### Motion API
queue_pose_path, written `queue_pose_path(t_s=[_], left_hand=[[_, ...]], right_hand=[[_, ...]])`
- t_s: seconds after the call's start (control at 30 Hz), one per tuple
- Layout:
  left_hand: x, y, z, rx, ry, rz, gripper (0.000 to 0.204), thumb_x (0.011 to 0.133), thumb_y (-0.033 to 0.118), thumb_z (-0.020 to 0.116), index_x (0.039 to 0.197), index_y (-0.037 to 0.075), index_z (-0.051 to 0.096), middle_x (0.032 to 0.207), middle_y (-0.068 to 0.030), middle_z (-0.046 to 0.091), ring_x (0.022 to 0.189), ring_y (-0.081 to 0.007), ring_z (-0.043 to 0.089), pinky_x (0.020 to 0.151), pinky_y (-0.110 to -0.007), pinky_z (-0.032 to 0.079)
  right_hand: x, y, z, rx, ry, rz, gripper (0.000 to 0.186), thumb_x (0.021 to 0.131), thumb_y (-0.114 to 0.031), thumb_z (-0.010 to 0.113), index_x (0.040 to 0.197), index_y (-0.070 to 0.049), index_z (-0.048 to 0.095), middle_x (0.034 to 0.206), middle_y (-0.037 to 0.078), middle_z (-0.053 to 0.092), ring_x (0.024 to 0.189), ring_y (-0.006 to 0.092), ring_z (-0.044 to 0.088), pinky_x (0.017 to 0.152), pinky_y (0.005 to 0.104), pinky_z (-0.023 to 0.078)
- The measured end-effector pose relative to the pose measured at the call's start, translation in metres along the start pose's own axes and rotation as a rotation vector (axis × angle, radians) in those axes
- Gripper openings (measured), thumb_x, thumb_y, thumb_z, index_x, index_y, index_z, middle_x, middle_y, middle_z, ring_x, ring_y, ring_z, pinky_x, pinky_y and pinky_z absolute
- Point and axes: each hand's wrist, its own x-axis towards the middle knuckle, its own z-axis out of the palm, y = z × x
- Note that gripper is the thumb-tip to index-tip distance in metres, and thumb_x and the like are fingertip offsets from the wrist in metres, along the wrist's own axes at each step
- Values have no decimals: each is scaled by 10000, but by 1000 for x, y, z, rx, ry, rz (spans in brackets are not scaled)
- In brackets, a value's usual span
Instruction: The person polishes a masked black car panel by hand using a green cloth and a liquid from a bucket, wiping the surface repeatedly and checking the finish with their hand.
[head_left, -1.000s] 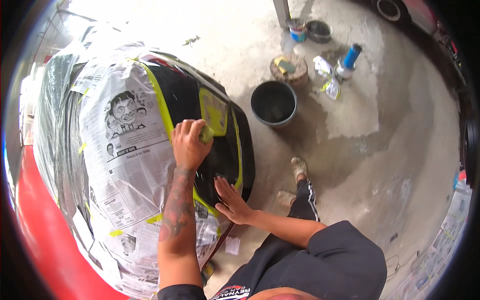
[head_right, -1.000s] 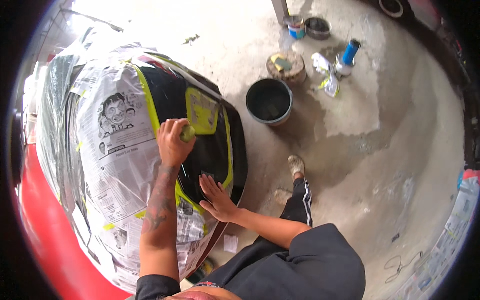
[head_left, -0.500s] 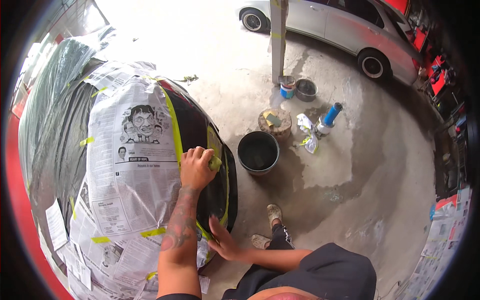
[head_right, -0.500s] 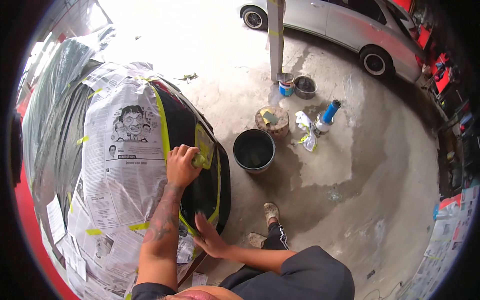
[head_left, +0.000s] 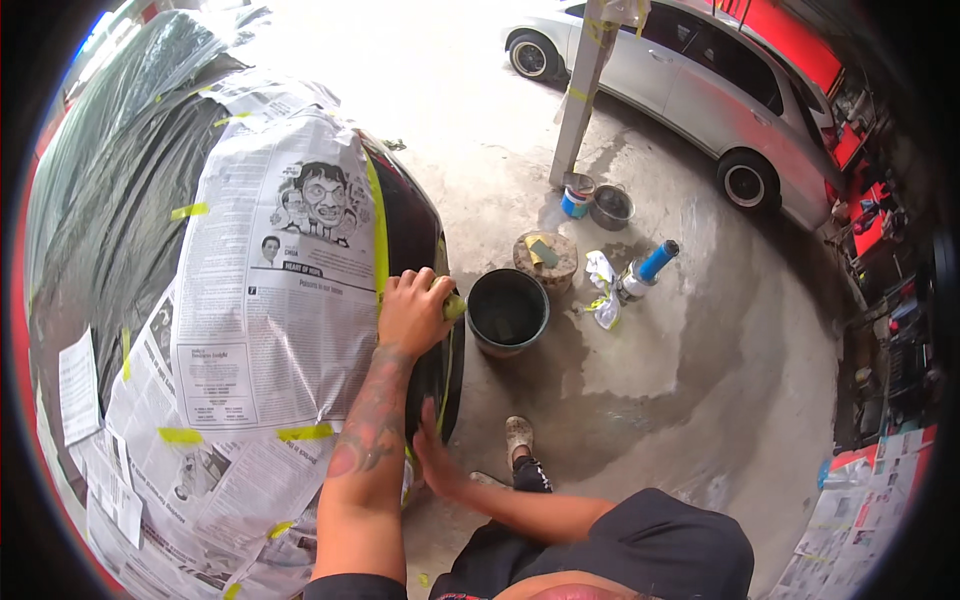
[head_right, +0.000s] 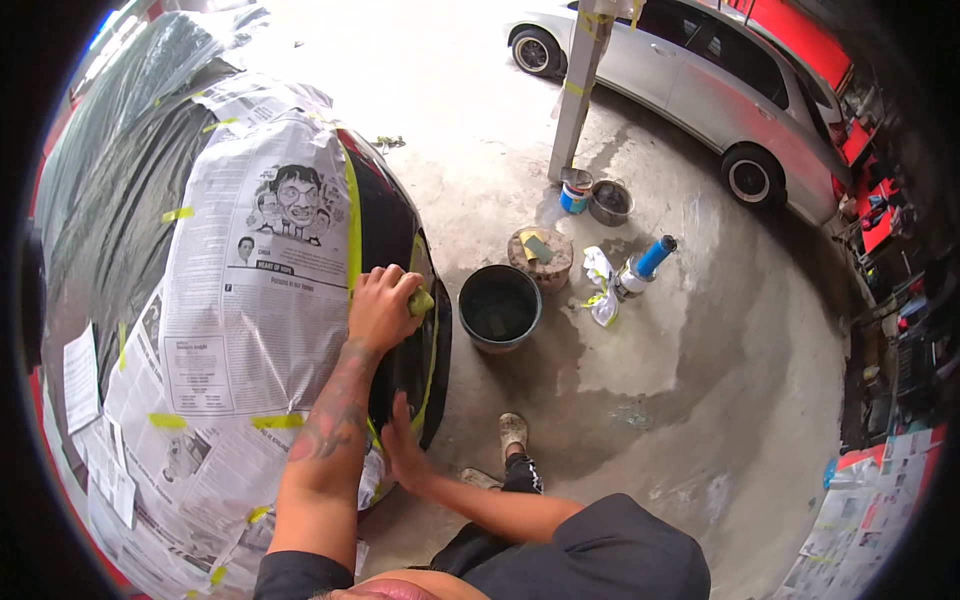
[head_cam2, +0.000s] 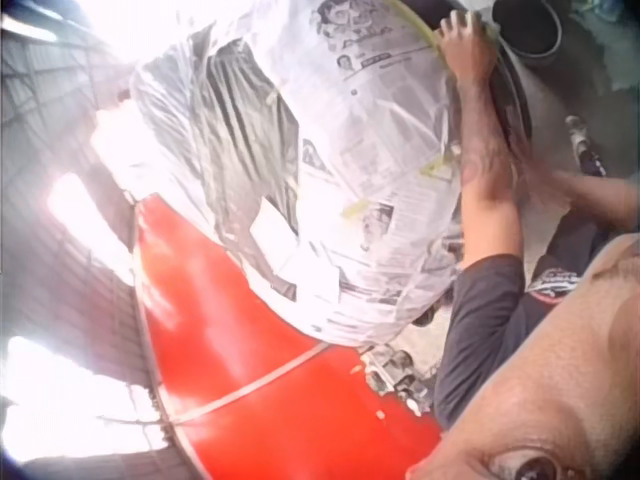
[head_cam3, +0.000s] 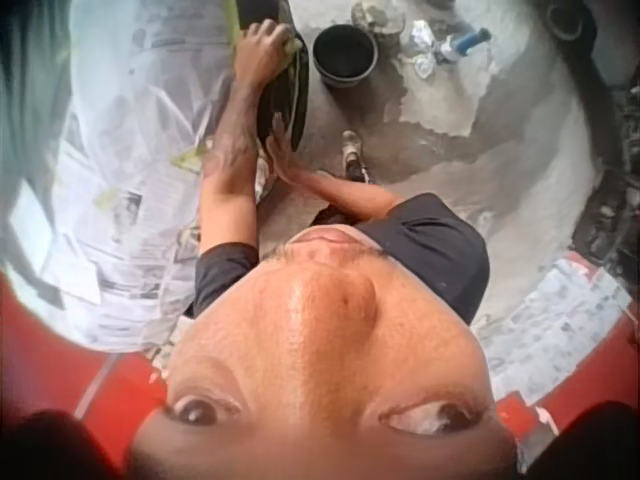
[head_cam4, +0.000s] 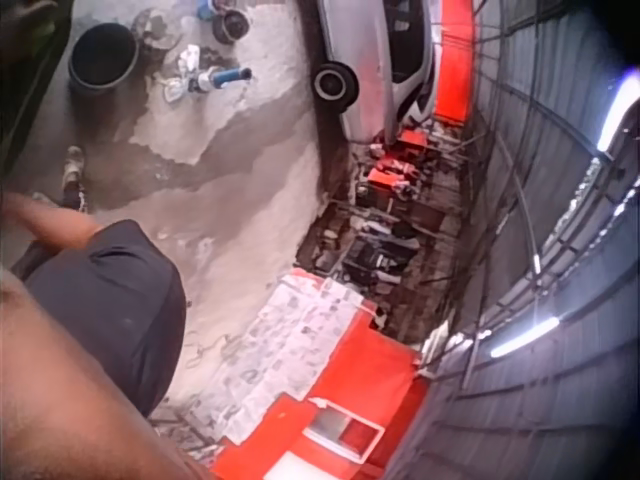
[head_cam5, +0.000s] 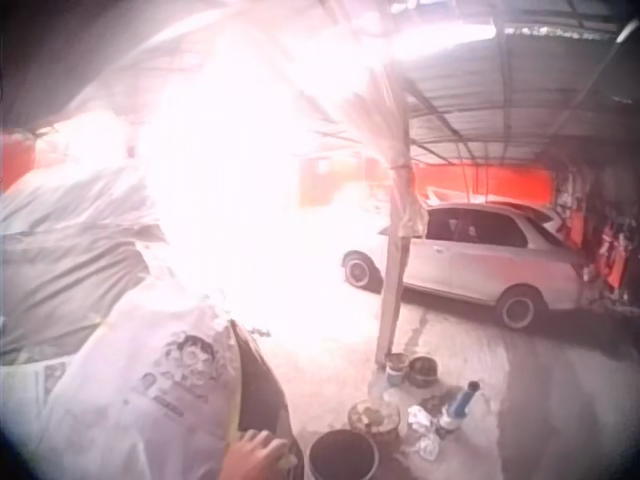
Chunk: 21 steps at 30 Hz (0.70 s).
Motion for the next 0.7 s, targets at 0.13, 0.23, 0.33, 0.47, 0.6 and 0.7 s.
queue_pose_path(t_s=[0.13,0.23,0.33,0.47,0.6,0.7], left_hand=[[-5,-7,2,27,29,11,372,735,369,840,1025,219,663,975,-18,603,967,-242,603,807,-423,450],[-7,-7,3,4,10,-20,414,666,255,857,1032,213,669,985,-20,604,971,-256,605,826,-427,464],[-6,-7,2,-3,49,-10,401,670,267,857,1019,214,666,976,-20,602,956,-255,607,812,-429,467],[6,2,5,-11,53,17,390,675,283,859,1005,214,661,974,-20,601,956,-251,606,809,-426,464],[-10,-10,1,7,45,-5,387,682,298,861,1001,217,659,971,-18,601,957,-249,606,802,-422,459],[-4,-6,2,-7,65,6,393,681,311,864,1002,222,656,967,-15,598,954,-248,606,800,-422,457]], right_hand=[[21,-43,-10,163,25,400,768,1116,-469,302,1631,-53,-88,1727,106,-87,1584,220,-77,1263,350,23],[-11,-59,13,149,12,426,809,1093,-568,262,1636,-72,-76,1732,81,-44,1586,217,-31,1261,347,59],[4,-58,6,169,47,499,848,1076,-615,263,1637,-73,-68,1735,71,-22,1587,218,0,1259,339,72],[38,-25,-26,177,112,588,878,1063,-639,287,1640,-69,-49,1735,71,-12,1587,209,12,1260,334,56],[-6,-75,6,240,14,657,903,1038,-686,278,1649,-82,-2,1735,64,59,1581,206,49,1252,362,99],[-1,-56,-4,153,41,544,927,1033,-696,306,1647,-58,32,1724,50,127,1540,189,160,1235,365,134]])
